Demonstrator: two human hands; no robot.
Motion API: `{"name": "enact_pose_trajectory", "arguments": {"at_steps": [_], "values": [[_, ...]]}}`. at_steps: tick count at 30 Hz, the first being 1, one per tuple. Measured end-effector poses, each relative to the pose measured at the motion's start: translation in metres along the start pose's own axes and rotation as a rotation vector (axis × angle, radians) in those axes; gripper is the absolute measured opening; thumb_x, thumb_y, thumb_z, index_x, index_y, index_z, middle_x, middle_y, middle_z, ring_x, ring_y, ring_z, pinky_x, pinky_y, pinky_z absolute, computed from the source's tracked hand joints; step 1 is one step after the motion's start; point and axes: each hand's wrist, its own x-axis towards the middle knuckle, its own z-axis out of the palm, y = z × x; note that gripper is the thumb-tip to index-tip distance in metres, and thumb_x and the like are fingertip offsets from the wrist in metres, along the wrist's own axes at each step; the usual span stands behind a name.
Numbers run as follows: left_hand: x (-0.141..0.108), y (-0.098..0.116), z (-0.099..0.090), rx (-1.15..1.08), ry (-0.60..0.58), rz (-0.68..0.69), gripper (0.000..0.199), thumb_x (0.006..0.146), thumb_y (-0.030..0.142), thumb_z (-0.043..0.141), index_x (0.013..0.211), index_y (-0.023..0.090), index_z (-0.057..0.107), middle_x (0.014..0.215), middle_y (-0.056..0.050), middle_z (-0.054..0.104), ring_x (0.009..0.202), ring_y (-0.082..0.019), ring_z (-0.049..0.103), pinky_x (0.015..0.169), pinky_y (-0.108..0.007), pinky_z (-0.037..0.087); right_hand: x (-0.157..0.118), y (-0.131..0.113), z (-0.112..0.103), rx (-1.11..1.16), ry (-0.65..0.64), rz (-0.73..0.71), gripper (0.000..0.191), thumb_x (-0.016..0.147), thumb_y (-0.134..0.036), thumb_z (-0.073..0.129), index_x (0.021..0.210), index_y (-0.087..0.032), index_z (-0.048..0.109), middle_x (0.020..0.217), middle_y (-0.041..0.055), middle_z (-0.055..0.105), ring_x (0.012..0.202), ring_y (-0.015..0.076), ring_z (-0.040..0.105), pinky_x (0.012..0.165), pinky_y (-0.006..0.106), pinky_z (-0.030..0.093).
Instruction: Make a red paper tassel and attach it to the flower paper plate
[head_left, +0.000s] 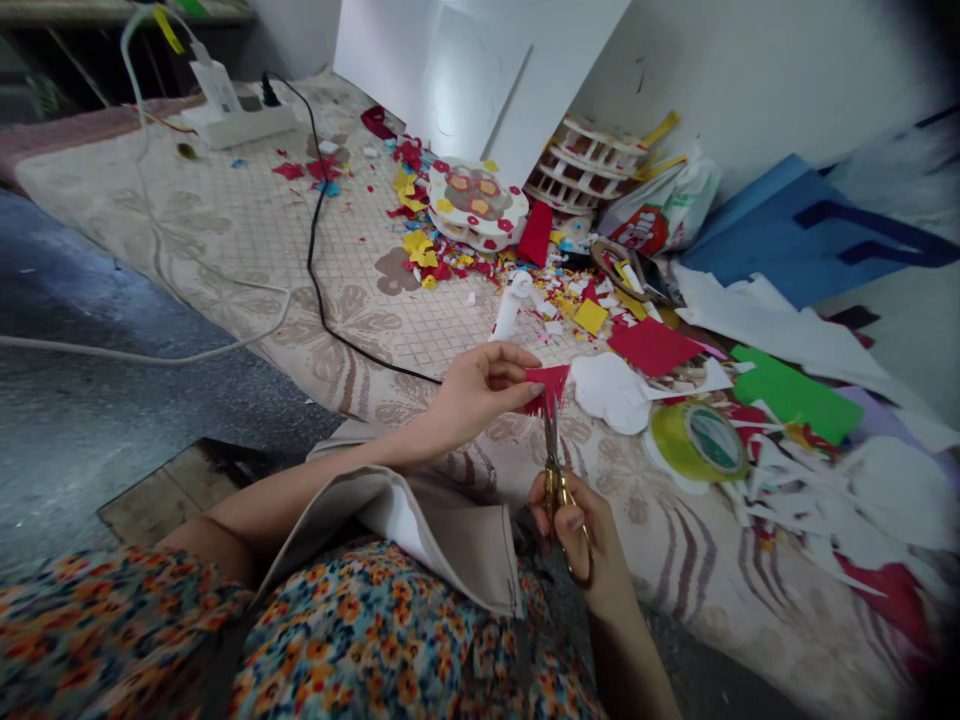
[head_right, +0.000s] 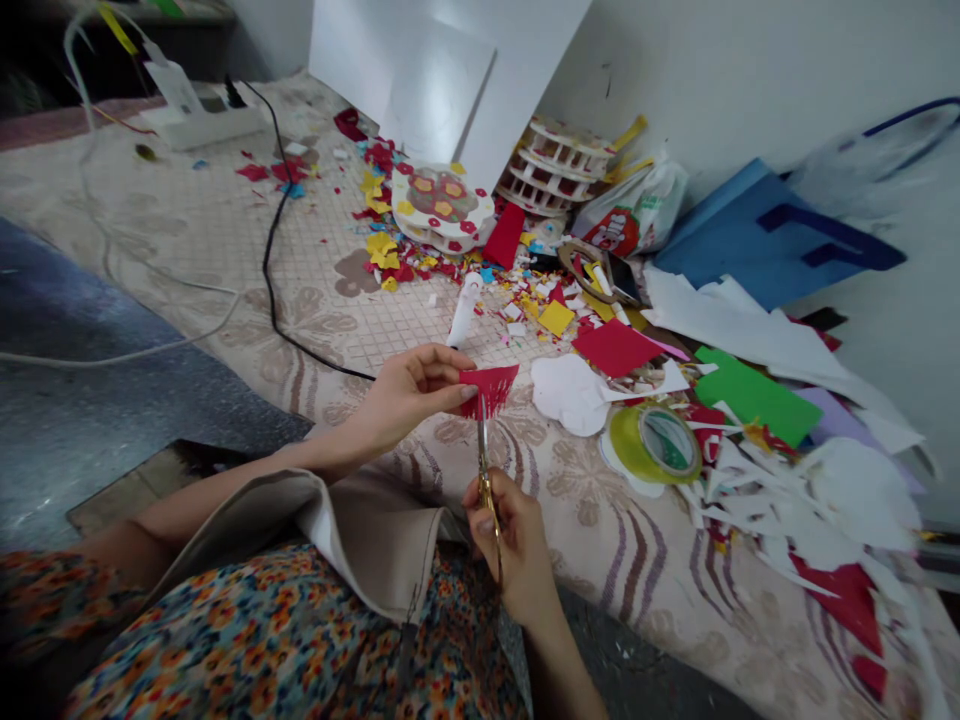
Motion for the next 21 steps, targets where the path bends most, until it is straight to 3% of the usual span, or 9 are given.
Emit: {"name": "enact_pose_trajectory", "arguments": {"at_steps": [21], "values": [[0.0016,-0.0029,0.0007,0.024,0.021,0.038,0.025,0.070,0.016,0.073,0.091,0.011,0.060,0.075,-0.001,0.067,0.063,-0.007,0.063,0.064,-0.020,0.051,-0.0014,0.0012,0.0036,0.062,0.012,0.046,0.052,0.081,-0.071,0.046,0.081,-0.020,0.050,0.055,-0.0063,0.037,0.047,0.0087,0.034,0.044,0.022,0.026]]}}
